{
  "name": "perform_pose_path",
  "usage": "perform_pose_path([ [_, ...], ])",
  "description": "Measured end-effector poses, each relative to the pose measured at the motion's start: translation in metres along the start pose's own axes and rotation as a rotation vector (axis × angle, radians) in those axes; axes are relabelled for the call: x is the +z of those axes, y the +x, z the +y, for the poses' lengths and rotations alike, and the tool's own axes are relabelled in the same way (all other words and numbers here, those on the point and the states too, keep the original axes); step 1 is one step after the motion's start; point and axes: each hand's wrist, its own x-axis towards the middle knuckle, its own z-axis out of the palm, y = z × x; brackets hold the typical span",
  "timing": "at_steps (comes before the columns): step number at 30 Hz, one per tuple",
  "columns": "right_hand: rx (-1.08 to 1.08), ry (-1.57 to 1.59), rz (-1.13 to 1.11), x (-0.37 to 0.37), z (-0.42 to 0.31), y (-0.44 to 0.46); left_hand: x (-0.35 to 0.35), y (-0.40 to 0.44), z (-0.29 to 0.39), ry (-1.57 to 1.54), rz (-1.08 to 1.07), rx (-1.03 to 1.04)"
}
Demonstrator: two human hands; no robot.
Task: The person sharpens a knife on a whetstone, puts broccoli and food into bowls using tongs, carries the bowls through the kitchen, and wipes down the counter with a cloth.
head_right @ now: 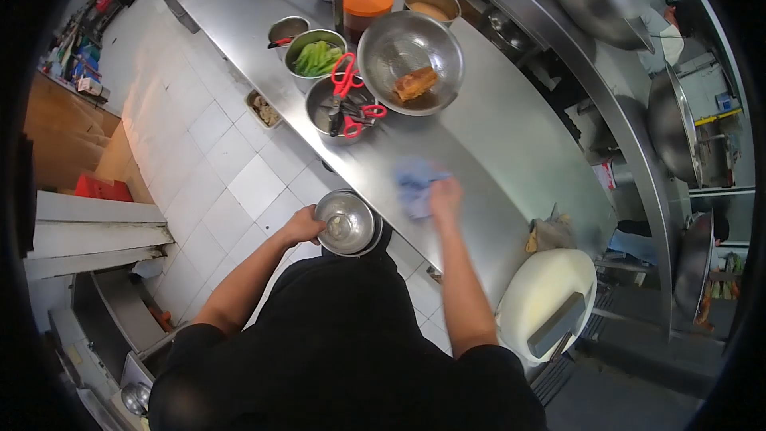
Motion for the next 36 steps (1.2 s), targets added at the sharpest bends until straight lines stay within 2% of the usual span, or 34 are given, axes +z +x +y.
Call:
perform_pose_path([
  [1,0.164,-0.129,0.023,-0.028,-0.015,0.026,-0.003,-0.001,-0.004,-0.023,0.003,-0.003],
  [3,0.050,-0.178,-0.009,-0.063,0.010,0.066,-0.008,-0.001,-0.012,-0.069,0.011,-0.005],
  [6,-0.491,-1.135,0.345,-0.004,0.038,0.022,-0.006,0.008,-0.024,-0.041,0.018,-0.051],
  [7,-0.442,-0.843,0.211,0.028,0.039,0.002,-0.004,0.013,-0.030,-0.070,0.024,-0.038],
  [10,-0.816,-0.726,-0.248,0.100,-0.005,-0.077,-0.009,0.006,-0.020,-0.079,0.058,-0.084],
  [11,-0.687,-0.482,-0.531,0.107,-0.010,-0.079,-0.013,0.002,-0.016,-0.088,0.078,-0.094],
  [13,-0.522,-0.251,-0.533,0.097,-0.024,-0.067,-0.030,0.009,-0.045,-0.158,0.085,-0.096],
  [15,-0.079,0.052,-0.421,0.056,-0.043,-0.029,-0.063,-0.002,-0.052,-0.184,0.158,-0.146],
  [17,-0.203,-0.062,-0.222,0.005,-0.047,0.013,-0.102,-0.015,-0.061,-0.311,0.227,-0.173],
  [19,-0.548,-0.841,-0.081,-0.041,-0.006,0.042,-0.143,-0.021,-0.063,-0.402,0.390,-0.164],
  [20,-0.547,-0.945,-0.146,-0.046,-0.002,0.037,-0.165,-0.015,-0.069,-0.480,0.494,-0.136],
  [22,-0.550,-1.157,-0.259,-0.054,-0.008,0.031,-0.205,-0.016,-0.033,-0.551,0.604,-0.043],
  [23,-0.438,-1.112,-0.315,-0.054,-0.013,0.036,-0.227,-0.006,-0.020,-0.600,0.640,0.018],
  [24,-0.328,-1.063,-0.367,-0.047,-0.027,0.043,-0.248,0.009,-0.006,-0.629,0.702,0.050],
  [27,0.056,-1.345,-0.472,-0.022,-0.097,0.054,-0.309,0.062,0.044,-0.724,0.805,0.159],
  [30,-0.059,-1.142,-0.301,0.013,-0.177,0.049,-0.362,0.134,0.078,-0.787,0.766,0.321],
  [33,-0.288,-0.975,-0.401,0.062,-0.331,0.022,-0.398,0.185,0.109,-0.885,0.692,0.315],
  [34,-0.443,-0.902,-0.342,0.076,-0.372,0.017,-0.403,0.200,0.115,-0.953,0.667,0.358],
  [36,-0.710,-0.829,-0.222,0.105,-0.459,0.003,-0.414,0.245,0.103,-0.964,0.687,0.314],
])
